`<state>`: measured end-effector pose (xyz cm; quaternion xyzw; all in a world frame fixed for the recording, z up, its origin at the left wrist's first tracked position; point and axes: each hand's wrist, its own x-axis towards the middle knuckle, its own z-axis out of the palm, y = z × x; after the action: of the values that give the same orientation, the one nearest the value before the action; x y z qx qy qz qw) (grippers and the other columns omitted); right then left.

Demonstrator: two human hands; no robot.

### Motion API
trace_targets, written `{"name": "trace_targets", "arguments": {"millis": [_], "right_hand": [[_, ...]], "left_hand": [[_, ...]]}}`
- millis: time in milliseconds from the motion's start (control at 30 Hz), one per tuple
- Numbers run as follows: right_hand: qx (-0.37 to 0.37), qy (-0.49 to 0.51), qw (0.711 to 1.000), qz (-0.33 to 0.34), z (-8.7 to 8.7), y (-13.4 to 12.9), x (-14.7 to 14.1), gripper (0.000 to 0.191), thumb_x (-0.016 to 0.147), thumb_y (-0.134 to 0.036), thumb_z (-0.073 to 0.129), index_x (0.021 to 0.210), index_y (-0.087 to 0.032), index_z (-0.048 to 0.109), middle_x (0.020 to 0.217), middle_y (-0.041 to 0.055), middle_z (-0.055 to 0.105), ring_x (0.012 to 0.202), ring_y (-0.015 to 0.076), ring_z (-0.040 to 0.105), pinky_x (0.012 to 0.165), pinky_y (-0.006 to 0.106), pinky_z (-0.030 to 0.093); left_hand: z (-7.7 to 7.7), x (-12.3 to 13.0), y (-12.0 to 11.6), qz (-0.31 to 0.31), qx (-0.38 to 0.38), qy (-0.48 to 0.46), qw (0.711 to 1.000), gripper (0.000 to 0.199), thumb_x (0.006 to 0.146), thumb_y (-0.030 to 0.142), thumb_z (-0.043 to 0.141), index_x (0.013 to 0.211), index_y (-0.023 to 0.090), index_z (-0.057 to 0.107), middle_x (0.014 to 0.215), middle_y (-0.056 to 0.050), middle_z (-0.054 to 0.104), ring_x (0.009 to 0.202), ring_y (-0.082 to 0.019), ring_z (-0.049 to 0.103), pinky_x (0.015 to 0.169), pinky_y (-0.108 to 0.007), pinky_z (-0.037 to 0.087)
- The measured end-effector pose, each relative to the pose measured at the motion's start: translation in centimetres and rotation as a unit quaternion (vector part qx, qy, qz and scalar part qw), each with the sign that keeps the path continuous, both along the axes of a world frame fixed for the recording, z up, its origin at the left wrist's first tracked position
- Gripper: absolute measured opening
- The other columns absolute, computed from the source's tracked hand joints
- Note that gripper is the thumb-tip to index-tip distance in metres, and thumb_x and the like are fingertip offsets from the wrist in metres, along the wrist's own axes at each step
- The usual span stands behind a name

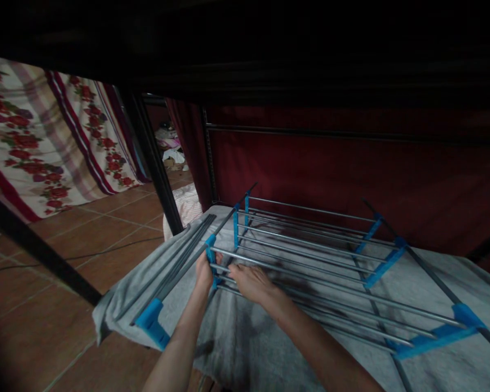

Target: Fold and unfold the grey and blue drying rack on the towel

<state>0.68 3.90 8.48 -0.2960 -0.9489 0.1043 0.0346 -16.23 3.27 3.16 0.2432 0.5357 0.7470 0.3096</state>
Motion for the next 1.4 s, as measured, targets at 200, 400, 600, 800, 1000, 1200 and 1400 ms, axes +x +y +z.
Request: {"name": "trace_targets", "arguments": {"millis": [200,400,600,800,1000,1200,1400], "right_hand": [[0.002,-0.007,1.000,-0.016,0.0,0.0,0.1,0.029,0.103,-0.031,0.033,0.120,-0.023,0.055,0.113,0.0085,0.069,0.100,0.0239,0.067,0.081,0.033,0.049],[-0.001,-0.008,0.999,-0.042,0.0,0.2,0.4,0.033,0.104,-0.031,0.030,0.128,-0.025,0.051,0.121,0.0085,0.065,0.103,0.0225,0.066,0.085,0.035,0.048],[-0.003,-0.009,0.999,-0.050,0.0,0.1,0.3,0.034,0.103,-0.033,0.030,0.129,-0.025,0.051,0.121,0.0090,0.065,0.104,0.0229,0.066,0.085,0.035,0.049],[-0.026,0.013,0.999,-0.045,0.1,0.0,0.4,0.038,0.103,-0.029,0.030,0.136,-0.026,0.047,0.131,0.0088,0.063,0.114,0.0224,0.063,0.090,0.034,0.047],[-0.045,0.003,0.997,-0.057,0.3,-0.3,0.6,0.040,0.103,-0.029,0.028,0.138,-0.026,0.046,0.121,0.0093,0.068,0.109,0.0239,0.065,0.084,0.033,0.048],[-0.057,0.004,0.997,-0.052,0.3,-0.2,0.7,0.043,0.102,-0.026,0.028,0.142,-0.026,0.044,0.129,0.0098,0.064,0.114,0.0237,0.063,0.090,0.035,0.047],[-0.052,0.036,0.997,-0.037,-0.3,-0.1,1.4,0.047,0.100,-0.022,0.029,0.145,-0.024,0.041,0.142,0.0092,0.056,0.127,0.0236,0.055,0.100,0.034,0.044]], "left_hand": [[0.0,1.2,1.3,0.134,0.001,0.004,0.991,0.048,0.093,0.053,0.036,0.056,0.023,0.044,0.049,0.002,0.044,0.047,-0.014,0.041,0.052,-0.027,0.038],[0.4,1.7,2.0,0.203,0.001,0.023,0.979,0.044,0.096,0.044,0.029,0.059,0.025,0.042,0.051,0.002,0.045,0.050,-0.015,0.044,0.057,-0.029,0.040],[0.5,1.8,2.1,0.207,-0.003,0.044,0.977,0.049,0.097,0.048,0.025,0.057,0.025,0.042,0.051,0.001,0.046,0.049,-0.015,0.046,0.058,-0.029,0.042],[0.2,2.3,-0.2,0.218,-0.003,0.107,0.970,0.036,0.094,0.043,0.036,0.077,0.021,0.059,0.081,-0.008,0.062,0.085,-0.024,0.060,0.088,-0.040,0.048],[-2.3,6.2,-11.2,0.106,0.028,0.332,0.937,0.030,0.090,0.028,0.054,0.119,0.024,0.059,0.122,-0.011,0.058,0.120,-0.025,0.054,0.108,-0.045,0.041],[1.6,2.7,-19.4,0.139,0.113,0.632,0.754,0.052,0.082,0.008,0.062,0.128,0.032,0.057,0.118,-0.009,0.058,0.116,-0.026,0.058,0.099,-0.044,0.049],[7.3,-0.1,-20.3,0.255,0.072,0.516,0.815,0.025,0.088,0.024,0.058,0.111,0.031,0.064,0.105,-0.007,0.063,0.103,-0.026,0.060,0.095,-0.047,0.047]]}}
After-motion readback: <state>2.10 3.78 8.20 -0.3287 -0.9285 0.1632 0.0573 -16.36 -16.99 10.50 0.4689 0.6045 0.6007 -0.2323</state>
